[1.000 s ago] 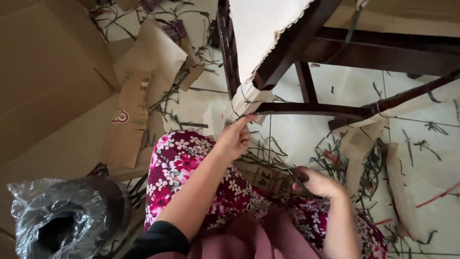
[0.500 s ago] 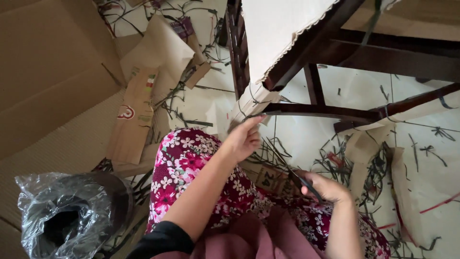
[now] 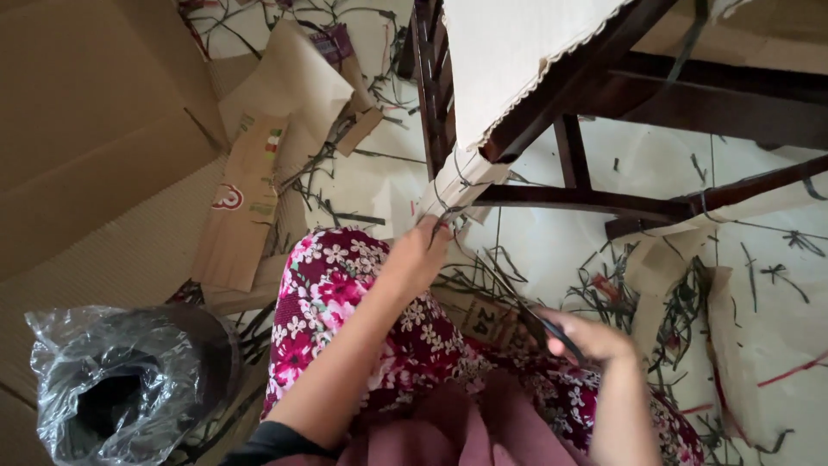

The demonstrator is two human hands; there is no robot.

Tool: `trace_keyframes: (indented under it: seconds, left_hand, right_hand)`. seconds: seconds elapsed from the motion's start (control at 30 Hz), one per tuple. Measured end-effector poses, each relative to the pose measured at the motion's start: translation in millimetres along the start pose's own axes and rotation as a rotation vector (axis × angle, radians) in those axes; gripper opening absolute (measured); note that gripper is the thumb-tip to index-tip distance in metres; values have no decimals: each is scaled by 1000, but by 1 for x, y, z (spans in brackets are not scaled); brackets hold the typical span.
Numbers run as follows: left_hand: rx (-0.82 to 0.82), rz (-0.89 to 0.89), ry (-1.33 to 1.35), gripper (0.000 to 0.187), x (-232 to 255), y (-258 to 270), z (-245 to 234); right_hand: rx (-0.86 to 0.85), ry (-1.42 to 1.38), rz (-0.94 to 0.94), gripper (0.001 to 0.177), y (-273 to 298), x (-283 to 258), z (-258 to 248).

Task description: Removing protective paper wrapping and cutting plastic ties from the legs of a wooden chair.

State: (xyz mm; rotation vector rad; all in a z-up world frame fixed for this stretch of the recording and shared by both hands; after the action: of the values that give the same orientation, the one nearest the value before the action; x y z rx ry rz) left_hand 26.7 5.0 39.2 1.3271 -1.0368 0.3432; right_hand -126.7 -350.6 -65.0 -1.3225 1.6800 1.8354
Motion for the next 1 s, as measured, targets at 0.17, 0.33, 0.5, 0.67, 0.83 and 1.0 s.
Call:
trace_keyframes:
  seconds: [0.17,0.33,0.5,0.67,0.83,1.0]
  left_hand:
    - [146,613,-1047,21,-16,-7,7]
    - [155,581,-1019,34,-27,-14,4]
    - [169,573,-839,39,-48,-38,0]
    - [323,1006,-1323,31,-50,-40,6]
    - [325,991,-1248,30,-57,-42,6]
    - [283,899,-1249,31,-58,-45,13]
  right_hand:
    - [-147,-63,-116,116,-39,-42,18]
    - [-199,29,-159,118,-74,-85,26]
    - [-258,36,-256,102,-67,-145,34]
    - [-268,-19,-278,84,-67,-146,32]
    - [-259,-51,-270,68,-67,-133,33]
    - [-222,-75,-257,54,-73,-103,26]
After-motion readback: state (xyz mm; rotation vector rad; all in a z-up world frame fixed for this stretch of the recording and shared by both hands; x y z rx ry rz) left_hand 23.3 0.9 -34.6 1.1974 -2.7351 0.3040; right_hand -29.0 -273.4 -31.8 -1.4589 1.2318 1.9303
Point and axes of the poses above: each hand's wrist, its own y-axis away from the middle knuckle, its own z-axis out of the palm, x = y × z, the point moved 3 cm from there along -y, towards the middle knuckle, and after that the axes turned 8 degrees about -z, right-handed, at the moved point
